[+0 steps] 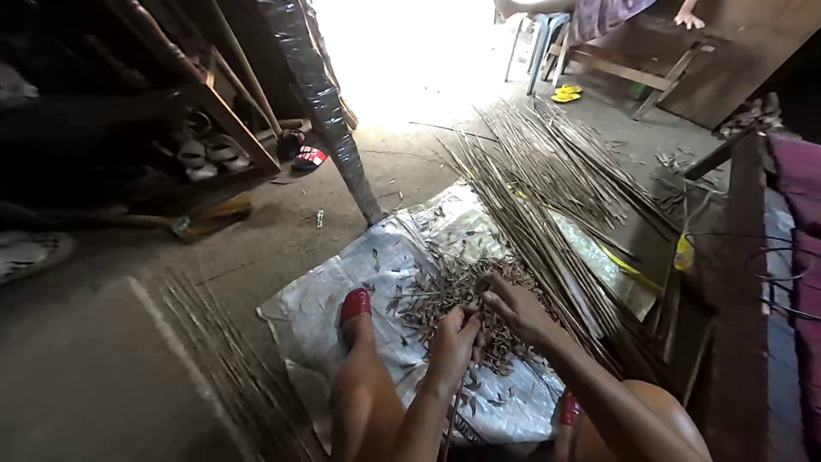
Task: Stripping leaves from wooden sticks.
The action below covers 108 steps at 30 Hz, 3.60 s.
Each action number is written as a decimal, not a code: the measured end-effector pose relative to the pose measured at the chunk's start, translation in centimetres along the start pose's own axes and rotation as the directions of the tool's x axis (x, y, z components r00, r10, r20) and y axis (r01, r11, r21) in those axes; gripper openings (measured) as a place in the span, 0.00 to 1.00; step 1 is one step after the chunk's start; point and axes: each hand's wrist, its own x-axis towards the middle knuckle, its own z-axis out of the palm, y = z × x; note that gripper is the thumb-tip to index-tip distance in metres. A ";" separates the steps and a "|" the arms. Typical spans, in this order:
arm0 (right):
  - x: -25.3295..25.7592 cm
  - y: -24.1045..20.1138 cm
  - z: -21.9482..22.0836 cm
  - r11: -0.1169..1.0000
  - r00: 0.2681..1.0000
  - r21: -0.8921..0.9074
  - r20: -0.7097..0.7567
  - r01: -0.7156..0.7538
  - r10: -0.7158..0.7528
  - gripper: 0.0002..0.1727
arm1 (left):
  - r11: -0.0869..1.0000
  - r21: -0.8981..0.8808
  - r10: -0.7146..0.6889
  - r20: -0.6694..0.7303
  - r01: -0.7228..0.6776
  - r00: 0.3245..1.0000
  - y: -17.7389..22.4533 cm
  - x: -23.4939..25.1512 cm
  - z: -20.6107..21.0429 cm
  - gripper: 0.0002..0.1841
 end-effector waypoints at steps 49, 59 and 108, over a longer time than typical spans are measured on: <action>0.4 1.4 -1.6 0.773 0.973 0.628 -0.109 -0.090 0.202 0.20 | 0.998 -0.058 -0.032 0.115 0.039 0.993 0.1 0.4 0.4 0.09; 0.3 0.2 -2.0 0.982 0.995 -0.161 -0.007 -0.095 0.095 0.38 | 0.995 -0.094 -0.008 0.123 0.020 0.992 0.1 0.2 0.6 0.08; 1.6 1.1 -0.9 0.760 0.940 0.578 0.039 -0.297 0.338 0.19 | 0.987 -0.161 -0.020 0.054 0.028 0.998 -0.1 0.4 0.4 0.10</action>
